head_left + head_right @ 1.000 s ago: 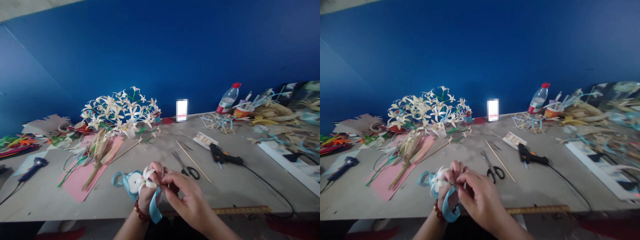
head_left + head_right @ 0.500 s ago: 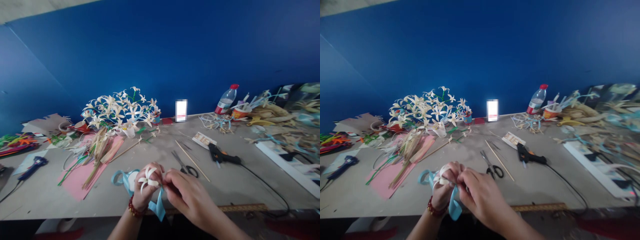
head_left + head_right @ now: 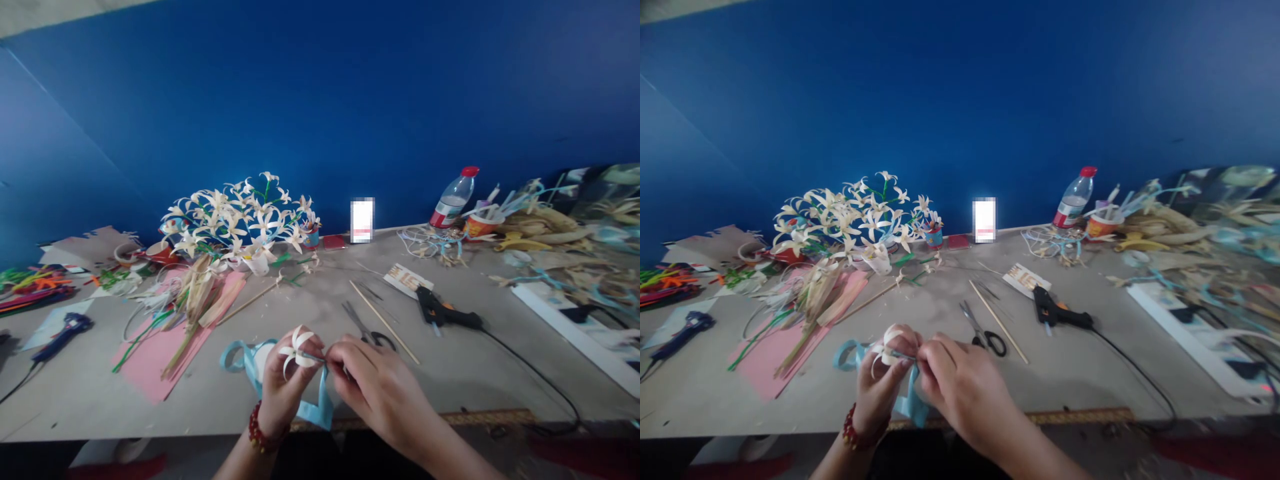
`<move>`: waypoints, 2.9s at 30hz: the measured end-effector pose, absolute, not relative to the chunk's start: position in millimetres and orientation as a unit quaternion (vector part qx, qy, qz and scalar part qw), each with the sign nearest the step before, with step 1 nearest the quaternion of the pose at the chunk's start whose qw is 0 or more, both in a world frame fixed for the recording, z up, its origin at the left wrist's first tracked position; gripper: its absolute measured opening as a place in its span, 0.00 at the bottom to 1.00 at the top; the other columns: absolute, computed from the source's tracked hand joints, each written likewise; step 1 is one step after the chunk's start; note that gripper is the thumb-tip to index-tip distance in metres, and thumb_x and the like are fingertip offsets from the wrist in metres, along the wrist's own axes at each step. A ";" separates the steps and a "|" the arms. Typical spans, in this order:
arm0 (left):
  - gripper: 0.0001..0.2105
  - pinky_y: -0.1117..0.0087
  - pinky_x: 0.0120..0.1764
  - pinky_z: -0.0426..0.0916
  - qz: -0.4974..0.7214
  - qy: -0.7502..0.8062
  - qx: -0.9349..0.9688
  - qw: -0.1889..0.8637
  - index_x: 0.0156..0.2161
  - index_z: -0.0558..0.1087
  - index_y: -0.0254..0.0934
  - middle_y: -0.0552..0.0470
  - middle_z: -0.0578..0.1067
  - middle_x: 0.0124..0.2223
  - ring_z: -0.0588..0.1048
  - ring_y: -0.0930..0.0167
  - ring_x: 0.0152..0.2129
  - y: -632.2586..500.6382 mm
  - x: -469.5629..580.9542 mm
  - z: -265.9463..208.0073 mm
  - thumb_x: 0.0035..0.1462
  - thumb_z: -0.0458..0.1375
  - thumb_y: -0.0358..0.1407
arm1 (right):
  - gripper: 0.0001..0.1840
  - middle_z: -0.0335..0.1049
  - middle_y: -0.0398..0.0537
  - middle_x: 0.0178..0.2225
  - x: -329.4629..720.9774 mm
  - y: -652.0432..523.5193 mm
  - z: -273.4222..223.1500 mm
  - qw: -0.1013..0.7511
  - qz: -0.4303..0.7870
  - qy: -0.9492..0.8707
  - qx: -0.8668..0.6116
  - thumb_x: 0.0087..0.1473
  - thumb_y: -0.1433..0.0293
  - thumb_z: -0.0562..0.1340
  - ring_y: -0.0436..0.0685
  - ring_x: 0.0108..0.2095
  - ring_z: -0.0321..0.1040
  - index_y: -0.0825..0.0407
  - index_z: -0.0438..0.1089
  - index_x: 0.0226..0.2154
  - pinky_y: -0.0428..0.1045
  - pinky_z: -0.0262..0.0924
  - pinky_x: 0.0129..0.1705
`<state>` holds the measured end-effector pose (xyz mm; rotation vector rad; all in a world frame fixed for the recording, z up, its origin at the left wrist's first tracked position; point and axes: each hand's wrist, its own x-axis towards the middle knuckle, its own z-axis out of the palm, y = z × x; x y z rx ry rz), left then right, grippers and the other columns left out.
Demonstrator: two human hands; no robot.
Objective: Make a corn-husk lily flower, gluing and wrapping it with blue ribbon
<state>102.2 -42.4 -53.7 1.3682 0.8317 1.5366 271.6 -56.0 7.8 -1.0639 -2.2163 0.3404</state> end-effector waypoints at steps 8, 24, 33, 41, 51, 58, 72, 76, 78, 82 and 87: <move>0.01 0.66 0.40 0.68 0.609 0.378 0.558 0.418 0.34 0.77 0.37 0.49 0.75 0.34 0.73 0.65 0.34 -45.9 101.7 -56.7 0.57 0.63 0.31 | 0.09 0.72 0.47 0.28 270.1 -52.3 -0.4 0.331 0.081 -0.838 -0.426 0.63 0.74 0.53 0.53 0.25 0.71 0.52 0.68 0.33 0.47 0.56 0.27; 0.03 0.70 0.41 0.69 0.633 0.370 0.505 0.455 0.34 0.77 0.37 0.51 0.75 0.34 0.73 0.68 0.36 -44.0 112.8 -61.8 0.58 0.61 0.29 | 0.07 0.73 0.47 0.31 274.6 -45.2 -8.2 0.390 0.143 -0.812 -0.410 0.62 0.76 0.55 0.54 0.30 0.70 0.51 0.67 0.37 0.46 0.60 0.32; 0.05 0.66 0.38 0.72 0.647 0.404 0.482 0.432 0.31 0.77 0.35 0.49 0.77 0.32 0.75 0.66 0.32 -40.6 115.5 -69.8 0.54 0.65 0.36 | 0.06 0.72 0.46 0.32 275.3 -44.4 -14.6 0.412 0.227 -0.779 -0.415 0.63 0.74 0.56 0.53 0.32 0.69 0.50 0.68 0.37 0.47 0.60 0.35; 0.09 0.64 0.39 0.71 0.672 0.405 0.491 0.380 0.27 0.75 0.37 0.50 0.73 0.30 0.74 0.65 0.32 -39.6 121.6 -66.4 0.53 0.65 0.39 | 0.08 0.62 0.39 0.23 266.9 -42.5 -25.3 0.428 0.548 -0.584 -0.419 0.56 0.63 0.62 0.49 0.23 0.59 0.52 0.68 0.31 0.43 0.55 0.24; 0.07 0.64 0.39 0.71 0.690 0.384 0.499 0.356 0.27 0.75 0.37 0.51 0.74 0.29 0.74 0.66 0.31 -41.9 125.8 -63.1 0.54 0.64 0.35 | 0.22 0.53 0.34 0.19 261.4 -45.3 -32.3 0.432 0.694 -0.443 -0.369 0.50 0.51 0.68 0.44 0.19 0.47 0.52 0.65 0.27 0.42 0.45 0.20; 0.04 0.67 0.41 0.70 0.685 0.360 0.500 0.388 0.33 0.78 0.39 0.52 0.77 0.35 0.75 0.66 0.37 -44.6 122.4 -72.3 0.56 0.63 0.28 | 0.22 0.51 0.33 0.18 261.8 -48.8 -37.9 0.437 0.708 -0.399 -0.385 0.47 0.53 0.69 0.44 0.19 0.45 0.52 0.63 0.25 0.42 0.42 0.19; 0.03 0.65 0.40 0.73 0.649 0.428 0.489 0.396 0.29 0.78 0.36 0.48 0.80 0.33 0.78 0.64 0.34 -35.2 121.0 -78.7 0.52 0.66 0.33 | 0.09 0.66 0.41 0.25 258.7 -64.1 -48.0 0.458 0.607 -0.500 -0.414 0.58 0.63 0.60 0.51 0.27 0.63 0.50 0.62 0.31 0.46 0.58 0.31; 0.03 0.69 0.41 0.73 0.649 0.437 0.466 0.412 0.29 0.78 0.36 0.48 0.80 0.35 0.78 0.65 0.37 -31.0 115.5 -75.2 0.52 0.66 0.33 | 0.06 0.71 0.42 0.27 269.8 -76.7 -65.4 0.365 0.459 -0.686 -0.430 0.50 0.68 0.66 0.53 0.30 0.67 0.50 0.67 0.30 0.46 0.60 0.33; 0.03 0.69 0.41 0.74 0.646 0.444 0.460 0.418 0.30 0.79 0.36 0.49 0.80 0.35 0.79 0.65 0.38 -27.6 111.7 -76.6 0.51 0.66 0.34 | 0.04 0.73 0.43 0.27 296.8 -74.4 -69.3 0.300 0.367 -0.770 -0.428 0.51 0.67 0.66 0.55 0.31 0.69 0.49 0.70 0.30 0.48 0.61 0.34; 0.03 0.69 0.44 0.74 0.651 0.431 0.459 0.423 0.28 0.78 0.37 0.50 0.80 0.34 0.79 0.65 0.39 -21.5 107.3 -86.2 0.50 0.67 0.34 | 0.08 0.74 0.52 0.38 393.4 -48.1 -66.5 0.314 0.110 -0.727 -0.601 0.59 0.73 0.57 0.60 0.40 0.70 0.50 0.71 0.38 0.53 0.63 0.45; 0.06 0.67 0.46 0.75 0.638 0.439 0.446 0.449 0.27 0.79 0.36 0.49 0.81 0.34 0.80 0.63 0.40 -20.7 110.8 -93.5 0.47 0.69 0.35 | 0.25 0.65 0.61 0.55 491.7 -5.8 -76.0 0.141 0.027 -0.711 -0.689 0.49 0.75 0.59 0.70 0.55 0.63 0.54 0.66 0.52 0.62 0.57 0.56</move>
